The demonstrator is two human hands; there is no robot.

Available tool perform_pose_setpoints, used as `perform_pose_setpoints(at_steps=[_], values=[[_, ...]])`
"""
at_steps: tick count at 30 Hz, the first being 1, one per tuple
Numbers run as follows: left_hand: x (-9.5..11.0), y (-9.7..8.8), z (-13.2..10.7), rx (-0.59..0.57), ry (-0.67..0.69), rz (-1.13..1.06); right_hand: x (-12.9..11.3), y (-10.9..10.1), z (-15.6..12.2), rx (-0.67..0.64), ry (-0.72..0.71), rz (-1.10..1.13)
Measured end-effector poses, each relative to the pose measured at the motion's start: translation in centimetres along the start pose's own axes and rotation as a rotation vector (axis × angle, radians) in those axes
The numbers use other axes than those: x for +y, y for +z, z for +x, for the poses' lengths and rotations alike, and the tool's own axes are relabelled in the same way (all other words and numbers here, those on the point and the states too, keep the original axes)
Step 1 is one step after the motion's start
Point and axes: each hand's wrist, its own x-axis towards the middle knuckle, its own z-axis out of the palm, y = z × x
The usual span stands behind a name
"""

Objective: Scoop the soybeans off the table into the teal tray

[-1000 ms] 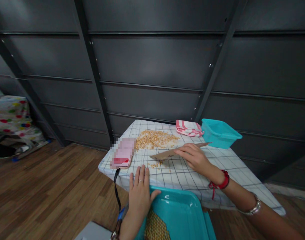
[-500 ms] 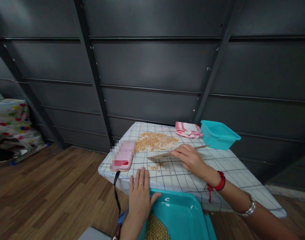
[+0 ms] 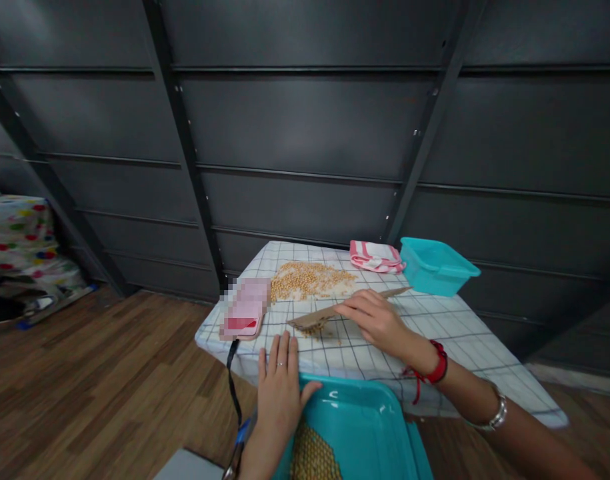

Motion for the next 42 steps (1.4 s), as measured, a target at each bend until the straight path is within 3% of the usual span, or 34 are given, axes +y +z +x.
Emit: perform_pose_setpoints(at_steps=[6, 15, 21, 30, 42], values=[[0.1, -0.1, 0.1, 0.004, -0.005, 0.008, -0.4, -0.7, -1.5, -0.022, 0.004, 0.046], [0.1, 0.0, 0.1, 0.014, -0.002, 0.02, 0.4, -1.5, -2.7, 0.084, 0.056, 0.021], [0.2, -0.1, 0.2, 0.065, 0.023, 0.048, -0.9, -1.4, -2.0, 0.005, 0.027, -0.023], [0.3, 0.0, 0.2, 0.013, -0.001, 0.019, -2.0, -4.0, -2.9, -0.046, 0.007, 0.009], [0.3, 0.0, 0.1, -0.029, -0.006, 0.004, -3.9, -6.3, -4.8, -0.155, 0.129, 0.052]])
